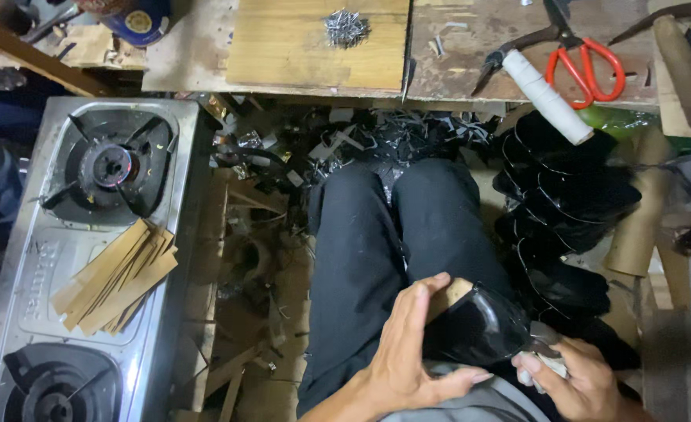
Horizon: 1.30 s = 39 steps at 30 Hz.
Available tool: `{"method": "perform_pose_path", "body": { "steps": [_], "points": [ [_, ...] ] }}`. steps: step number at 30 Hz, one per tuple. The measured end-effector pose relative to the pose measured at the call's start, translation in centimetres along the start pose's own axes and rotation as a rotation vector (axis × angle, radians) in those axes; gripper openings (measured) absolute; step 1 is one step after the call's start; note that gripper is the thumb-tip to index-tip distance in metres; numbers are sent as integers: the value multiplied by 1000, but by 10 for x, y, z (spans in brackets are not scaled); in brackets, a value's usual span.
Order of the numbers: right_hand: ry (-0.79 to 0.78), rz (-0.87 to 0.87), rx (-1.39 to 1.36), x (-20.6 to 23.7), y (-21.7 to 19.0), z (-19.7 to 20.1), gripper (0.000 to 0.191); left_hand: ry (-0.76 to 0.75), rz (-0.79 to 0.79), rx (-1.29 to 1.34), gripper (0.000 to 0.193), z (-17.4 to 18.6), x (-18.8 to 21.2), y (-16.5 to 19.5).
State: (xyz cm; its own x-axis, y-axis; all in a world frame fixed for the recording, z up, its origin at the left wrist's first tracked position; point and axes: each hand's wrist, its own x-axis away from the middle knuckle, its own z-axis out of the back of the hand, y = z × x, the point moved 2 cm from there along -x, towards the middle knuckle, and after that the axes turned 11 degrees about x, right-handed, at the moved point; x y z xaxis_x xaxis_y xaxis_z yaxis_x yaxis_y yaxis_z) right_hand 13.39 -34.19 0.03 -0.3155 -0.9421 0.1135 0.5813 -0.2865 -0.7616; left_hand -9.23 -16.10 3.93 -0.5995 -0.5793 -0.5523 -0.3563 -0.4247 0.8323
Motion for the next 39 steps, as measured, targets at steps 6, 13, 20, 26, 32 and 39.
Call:
{"method": "perform_pose_path", "body": {
  "steps": [6,13,20,26,32,39],
  "points": [
    [-20,-190,-14,-13,-24,-8,14,-76,23,-225,99,-3,-27,5],
    [-281,-141,54,-29,-67,-7,33,-16,263,-105,80,14,-36,-11],
    [-972,190,-146,-8,29,-25,43,25,482,636,84,104,32,-12],
    [-836,-44,273,-22,57,-52,55,66,533,851,84,127,72,-32],
    [-868,-414,14,-40,13,-51,52,145,556,819,86,122,55,-32],
    [-642,-599,-315,-62,-54,-32,47,185,504,160,86,79,-11,-41]
  ]
}}
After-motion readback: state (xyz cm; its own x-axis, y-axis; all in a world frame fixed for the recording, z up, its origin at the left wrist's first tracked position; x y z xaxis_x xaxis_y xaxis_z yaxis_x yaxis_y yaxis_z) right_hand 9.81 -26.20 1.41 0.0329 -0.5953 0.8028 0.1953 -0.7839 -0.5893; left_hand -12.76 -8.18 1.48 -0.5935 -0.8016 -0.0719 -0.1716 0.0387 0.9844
